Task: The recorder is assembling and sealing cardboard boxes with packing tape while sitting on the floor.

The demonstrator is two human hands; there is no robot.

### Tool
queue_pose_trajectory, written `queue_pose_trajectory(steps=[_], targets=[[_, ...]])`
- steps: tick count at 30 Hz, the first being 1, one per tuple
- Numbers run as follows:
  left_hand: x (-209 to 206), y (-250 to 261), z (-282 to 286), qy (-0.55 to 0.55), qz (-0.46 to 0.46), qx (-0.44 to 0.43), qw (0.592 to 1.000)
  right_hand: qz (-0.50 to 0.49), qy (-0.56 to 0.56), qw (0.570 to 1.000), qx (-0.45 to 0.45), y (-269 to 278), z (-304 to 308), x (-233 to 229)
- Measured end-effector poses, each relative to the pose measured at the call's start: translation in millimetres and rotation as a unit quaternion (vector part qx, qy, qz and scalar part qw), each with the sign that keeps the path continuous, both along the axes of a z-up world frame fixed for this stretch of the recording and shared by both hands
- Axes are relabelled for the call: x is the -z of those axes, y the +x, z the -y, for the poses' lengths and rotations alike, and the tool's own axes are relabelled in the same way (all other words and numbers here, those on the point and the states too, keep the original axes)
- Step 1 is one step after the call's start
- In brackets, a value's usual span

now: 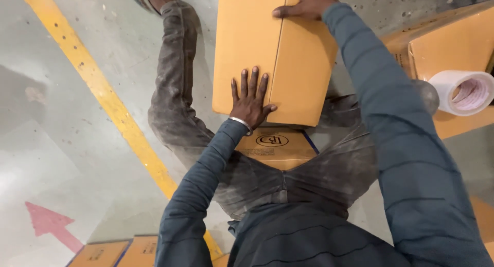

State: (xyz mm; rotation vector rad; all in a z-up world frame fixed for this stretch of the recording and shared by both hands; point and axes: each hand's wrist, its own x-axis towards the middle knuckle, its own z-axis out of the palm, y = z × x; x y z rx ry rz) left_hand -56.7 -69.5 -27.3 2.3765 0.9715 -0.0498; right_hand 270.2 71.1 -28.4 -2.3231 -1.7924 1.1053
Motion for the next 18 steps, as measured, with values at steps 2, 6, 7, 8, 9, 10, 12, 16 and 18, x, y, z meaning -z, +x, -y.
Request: queue_pose_trajectory(steps=[2, 6, 7, 8, 9, 10, 12, 16, 18], targets=[[5.0, -1.5, -7.0, 0.003, 0.003, 0.006, 1.0, -0.04, 0.037, 0.998, -0.031, 14.6, -4.9, 43.7], [6.3, -11.8, -7.4, -0.005, -0.008, 0.033, 0.999, -0.005, 0.091, 0.993, -0.073, 23.4, 2.1, 68.0], [7.7, -11.0, -20.3, 0.002, -0.004, 0.034, 0.999, 0.0, 0.097, 0.993, -0.073, 24.9, 2.2, 61.0], [7.1, -15.7, -24.5, 0.003, -0.004, 0.055, 0.998, -0.023, 0.087, 0.995, -0.037, 21.1, 14.9, 57.6], [7.3, -20.2, -28.6, 0.004, -0.005, 0.077, 0.997, -0.046, 0.077, 0.996, 0.0, 17.2, 27.7, 54.9], [5.8, -26.6, -36.1, 0.001, -0.004, 0.081, 0.997, -0.045, 0.075, 0.996, 0.004, 18.4, 37.7, 57.1], [3.3, -38.5, -53.2, 0.028, 0.023, 0.137, 0.99, -0.018, 0.112, 0.993, 0.021, 21.0, 55.2, 60.3], [-20.0, -47.2, -83.7, 0.021, 0.029, 0.193, 0.98, 0.02, 0.109, 0.991, 0.077, 5.8, 97.6, 38.0], [-39.2, -44.1, -93.7, 0.001, 0.024, 0.216, 0.976, 0.002, 0.12, 0.985, 0.122, 0.1, 117.9, 28.6]])
